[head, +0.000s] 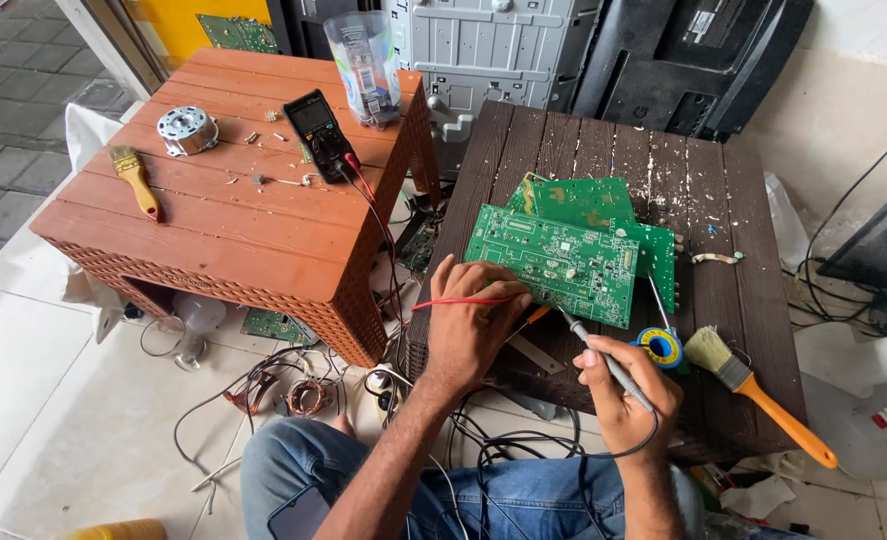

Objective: Testing and repairing a circuit board using a multimeter and a soldering iron while seated on the floor.

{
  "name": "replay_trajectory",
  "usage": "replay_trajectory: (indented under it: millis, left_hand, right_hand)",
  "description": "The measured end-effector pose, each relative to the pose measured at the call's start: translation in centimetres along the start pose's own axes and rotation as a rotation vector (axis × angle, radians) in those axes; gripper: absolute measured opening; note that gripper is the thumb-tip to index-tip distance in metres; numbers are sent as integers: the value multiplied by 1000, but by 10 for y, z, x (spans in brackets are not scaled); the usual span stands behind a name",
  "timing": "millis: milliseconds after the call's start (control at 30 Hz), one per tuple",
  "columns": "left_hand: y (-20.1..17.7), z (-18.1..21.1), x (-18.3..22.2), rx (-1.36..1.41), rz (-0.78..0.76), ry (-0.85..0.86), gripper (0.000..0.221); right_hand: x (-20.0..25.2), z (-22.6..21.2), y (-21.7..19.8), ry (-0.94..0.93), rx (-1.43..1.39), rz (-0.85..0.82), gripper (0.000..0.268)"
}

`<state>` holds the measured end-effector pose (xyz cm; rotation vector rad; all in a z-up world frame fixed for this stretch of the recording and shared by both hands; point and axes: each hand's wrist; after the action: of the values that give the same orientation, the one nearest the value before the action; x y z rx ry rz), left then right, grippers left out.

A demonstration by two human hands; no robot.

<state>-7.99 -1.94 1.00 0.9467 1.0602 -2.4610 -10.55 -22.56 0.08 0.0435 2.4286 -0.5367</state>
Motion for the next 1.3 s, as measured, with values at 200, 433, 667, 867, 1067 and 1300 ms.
replay_trajectory:
  millis: [200, 433, 667, 867, 1067, 1300]
  left_hand:
    - [7, -3, 1, -58, -16, 24, 13]
    - [14, -6, 2, -175, -24, 52, 13]
    - [18, -7, 2, -244, 6, 60, 14]
    - [17, -6, 2, -243, 5, 69, 13]
    - [17, -6, 2, -243, -3, 76, 13]
    - [13, -3, -1, -219, 34, 96, 11]
  right_hand:
    - [-1, -3, 1, -14, 26, -4, 13]
    - [-1, -5, 3, 0, 12, 2, 15]
    - [-2, -6, 2, 4, 14, -6, 15]
    - [-1, -5, 3, 11, 32, -9, 16]
    - [-2, -5, 4, 22, 25, -11, 15]
    - [-3, -13, 3, 10, 78, -28, 14]
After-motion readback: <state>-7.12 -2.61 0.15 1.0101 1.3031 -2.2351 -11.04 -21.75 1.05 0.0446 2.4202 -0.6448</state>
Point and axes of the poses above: each hand's wrist, its own x-axis away from the middle knuckle, its own y-axis out of the palm, z = x × y, and after that the axes turned 4 degrees about -z, right-handed
